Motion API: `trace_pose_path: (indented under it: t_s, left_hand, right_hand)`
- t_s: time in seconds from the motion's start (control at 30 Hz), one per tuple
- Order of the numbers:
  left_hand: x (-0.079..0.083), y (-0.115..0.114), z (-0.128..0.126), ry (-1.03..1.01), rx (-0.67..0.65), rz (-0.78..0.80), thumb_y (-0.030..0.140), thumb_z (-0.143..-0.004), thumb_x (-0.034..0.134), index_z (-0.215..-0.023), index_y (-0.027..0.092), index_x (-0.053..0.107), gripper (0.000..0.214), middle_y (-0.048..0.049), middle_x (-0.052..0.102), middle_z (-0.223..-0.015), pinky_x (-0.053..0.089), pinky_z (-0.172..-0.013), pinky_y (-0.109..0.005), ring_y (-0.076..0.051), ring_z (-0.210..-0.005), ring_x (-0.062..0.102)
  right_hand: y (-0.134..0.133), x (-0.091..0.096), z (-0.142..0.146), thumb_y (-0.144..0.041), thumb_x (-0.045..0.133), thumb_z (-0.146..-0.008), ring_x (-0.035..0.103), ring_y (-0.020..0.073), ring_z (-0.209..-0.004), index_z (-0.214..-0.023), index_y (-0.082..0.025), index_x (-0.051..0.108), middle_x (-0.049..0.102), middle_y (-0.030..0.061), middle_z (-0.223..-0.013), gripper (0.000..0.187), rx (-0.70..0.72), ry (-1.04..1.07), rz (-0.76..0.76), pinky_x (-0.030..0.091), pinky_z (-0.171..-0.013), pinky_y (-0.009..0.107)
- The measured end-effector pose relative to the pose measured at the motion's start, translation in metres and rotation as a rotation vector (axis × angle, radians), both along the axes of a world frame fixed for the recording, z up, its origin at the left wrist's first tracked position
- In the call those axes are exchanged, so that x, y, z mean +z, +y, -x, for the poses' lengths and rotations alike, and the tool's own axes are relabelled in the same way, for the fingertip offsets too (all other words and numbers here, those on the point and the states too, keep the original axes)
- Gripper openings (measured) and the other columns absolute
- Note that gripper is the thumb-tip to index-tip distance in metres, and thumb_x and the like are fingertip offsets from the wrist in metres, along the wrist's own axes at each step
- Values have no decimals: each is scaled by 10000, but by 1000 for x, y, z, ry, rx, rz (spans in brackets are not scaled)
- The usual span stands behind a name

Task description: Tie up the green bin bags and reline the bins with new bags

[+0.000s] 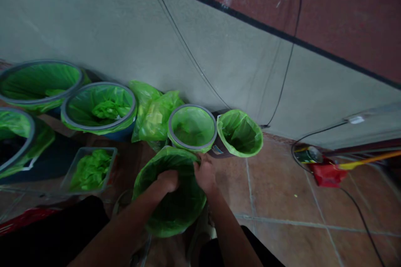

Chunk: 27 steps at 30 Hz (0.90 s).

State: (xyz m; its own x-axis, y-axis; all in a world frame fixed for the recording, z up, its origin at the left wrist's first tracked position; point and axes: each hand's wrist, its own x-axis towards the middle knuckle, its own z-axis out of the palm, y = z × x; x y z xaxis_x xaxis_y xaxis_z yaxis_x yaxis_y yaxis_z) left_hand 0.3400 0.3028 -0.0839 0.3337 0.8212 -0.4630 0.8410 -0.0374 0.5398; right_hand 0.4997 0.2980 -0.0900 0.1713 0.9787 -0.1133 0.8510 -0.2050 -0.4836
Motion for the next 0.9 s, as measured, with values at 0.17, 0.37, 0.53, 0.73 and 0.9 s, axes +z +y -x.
trace_pose_path:
  t_s: [0.17,0.37,0.53,0.73,0.9]
  left_hand:
    - [52,18,9,160,268,-327,357,-988,296,-1174,175,650,439,-129,722,-1092,503,-894,-373,-266,-1030,677]
    - [23,48,42,284,17,-263,313,-949,424,-1153,194,656,331,-129,734,-1072,507,-891,-360,-275,-1037,684]
    - [9,48,50,335,-76,-227,245,-918,454,-1209,168,607,337,-155,731,-1069,514,-890,-390,-289,-1048,687]
    - [29,59,50,266,-42,-207,183,-793,590,-1368,176,495,582,-154,680,-1239,501,-946,-376,-284,-1147,644]
    - [31,83,80,61,44,-59,455,-791,626,-1374,120,518,682,-142,663,-1296,492,-968,-317,-265,-1149,643]
  right_hand:
    - [23,11,20,-253,489,-957,652,249,-1073,-1180,-161,665,718,125,-1126,298,118,-4,-33,453,-965,339]
    - [33,-7,19,-180,539,-922,675,219,-998,-1159,-192,685,735,101,-1086,278,172,-36,15,473,-919,304]
    - [33,-16,7,-159,601,-858,682,231,-915,-1107,-156,697,745,130,-1005,266,187,-125,132,486,-862,311]
    - [9,-11,-12,-180,620,-826,688,252,-938,-1115,-171,695,740,129,-1015,298,96,-78,106,502,-841,325]
    - [-54,-26,-17,-203,565,-841,695,284,-852,-1044,-136,674,727,157,-907,240,-196,9,77,515,-763,363]
